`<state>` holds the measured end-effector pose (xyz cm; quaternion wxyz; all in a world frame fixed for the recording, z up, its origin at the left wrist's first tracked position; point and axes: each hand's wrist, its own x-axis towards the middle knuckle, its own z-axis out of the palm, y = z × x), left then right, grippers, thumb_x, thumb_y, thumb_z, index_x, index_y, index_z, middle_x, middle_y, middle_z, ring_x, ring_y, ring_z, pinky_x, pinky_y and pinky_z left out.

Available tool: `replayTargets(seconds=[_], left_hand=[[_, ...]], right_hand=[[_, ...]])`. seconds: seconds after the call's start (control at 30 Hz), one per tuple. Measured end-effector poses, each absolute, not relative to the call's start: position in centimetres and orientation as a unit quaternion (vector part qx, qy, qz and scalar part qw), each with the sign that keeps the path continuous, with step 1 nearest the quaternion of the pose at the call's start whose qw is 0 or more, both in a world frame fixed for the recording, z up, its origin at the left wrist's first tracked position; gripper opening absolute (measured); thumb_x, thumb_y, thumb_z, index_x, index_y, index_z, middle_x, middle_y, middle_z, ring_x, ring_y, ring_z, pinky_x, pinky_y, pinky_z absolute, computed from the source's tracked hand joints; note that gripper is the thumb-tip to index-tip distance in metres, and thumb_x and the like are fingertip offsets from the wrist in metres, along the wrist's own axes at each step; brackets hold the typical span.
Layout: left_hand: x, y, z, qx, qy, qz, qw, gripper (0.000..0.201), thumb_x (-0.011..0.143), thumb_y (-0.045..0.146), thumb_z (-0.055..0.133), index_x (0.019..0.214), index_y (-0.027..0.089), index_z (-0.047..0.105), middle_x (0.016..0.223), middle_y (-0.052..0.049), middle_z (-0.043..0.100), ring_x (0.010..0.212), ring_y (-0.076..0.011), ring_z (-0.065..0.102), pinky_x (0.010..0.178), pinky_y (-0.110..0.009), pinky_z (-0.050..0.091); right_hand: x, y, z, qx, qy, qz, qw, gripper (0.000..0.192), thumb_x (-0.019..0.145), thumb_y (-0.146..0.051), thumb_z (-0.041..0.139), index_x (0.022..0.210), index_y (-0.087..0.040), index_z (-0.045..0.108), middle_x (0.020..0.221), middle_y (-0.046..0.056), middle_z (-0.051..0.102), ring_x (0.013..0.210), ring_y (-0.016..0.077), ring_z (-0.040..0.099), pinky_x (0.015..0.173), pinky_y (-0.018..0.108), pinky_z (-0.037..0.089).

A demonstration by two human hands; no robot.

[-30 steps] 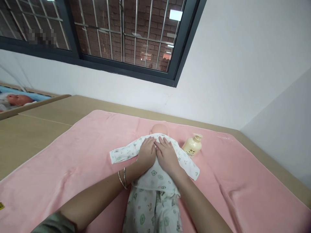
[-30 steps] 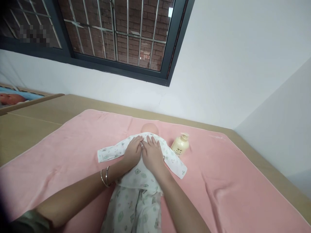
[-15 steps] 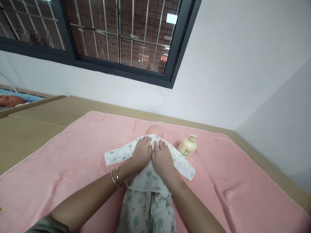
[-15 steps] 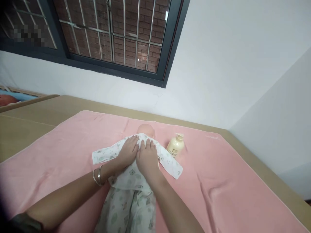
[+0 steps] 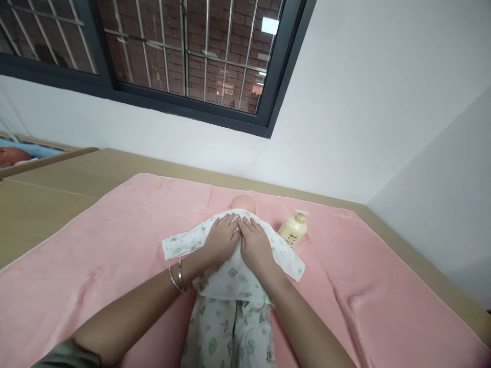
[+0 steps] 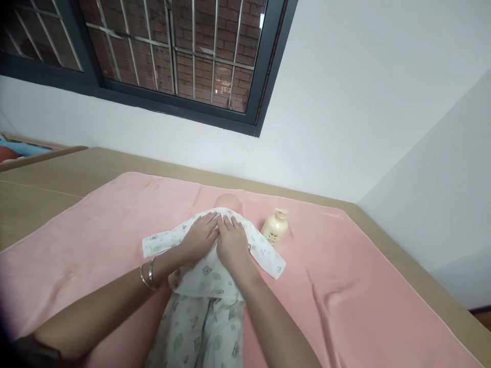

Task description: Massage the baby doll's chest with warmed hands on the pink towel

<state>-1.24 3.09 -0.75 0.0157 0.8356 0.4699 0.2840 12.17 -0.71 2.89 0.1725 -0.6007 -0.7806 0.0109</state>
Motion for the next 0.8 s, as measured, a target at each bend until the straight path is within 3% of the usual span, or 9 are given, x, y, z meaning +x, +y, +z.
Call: replayTargets(seconds=[0.4, 0.53, 0.8], left_hand=[[-0.5, 1.2, -0.5, 0.844, 0.451, 0.283, -0.068, 0.04, 0.096, 0.018, 0.041, 0.13, 0.007, 0.058, 0.135, -0.022, 0.059, 0.131, -0.034, 0.051, 0.107, -0.052, 0.042], [-1.0, 1.6, 0.0, 0.852, 0.447, 0.269, -0.044, 0.037, 0.096, 0.018, 0.04, 0.125, 0.01, 0.061, 0.136, -0.02, 0.058, 0.129, -0.0332, 0.052, 0.106, -0.052, 0.044], [-0.8, 1.4, -0.1, 0.846, 0.454, 0.275, -0.052, 0.04, 0.096, 0.019, 0.038, 0.129, 0.011, 0.058, 0.135, -0.019, 0.059, 0.129, -0.0334, 0.052, 0.104, -0.052, 0.044]], right_hand=[[14.1, 0.1, 3.8, -0.587, -0.795, 0.059, 0.138, 0.057, 0.096, -0.015, 0.04, 0.153, -0.02, 0.04, 0.162, 0.012, 0.028, 0.149, 0.0276, 0.029, 0.122, 0.044, 0.026], [13.7, -0.2, 4.0, -0.588, -0.797, 0.05, 0.128, 0.058, 0.096, -0.013, 0.041, 0.152, -0.025, 0.042, 0.161, 0.01, 0.032, 0.148, 0.03, 0.03, 0.121, 0.047, 0.026], [13.6, -0.1, 3.6, -0.604, -0.779, 0.06, 0.156, 0.055, 0.095, -0.016, 0.039, 0.149, -0.022, 0.046, 0.159, 0.007, 0.036, 0.147, 0.0275, 0.032, 0.121, 0.044, 0.027]])
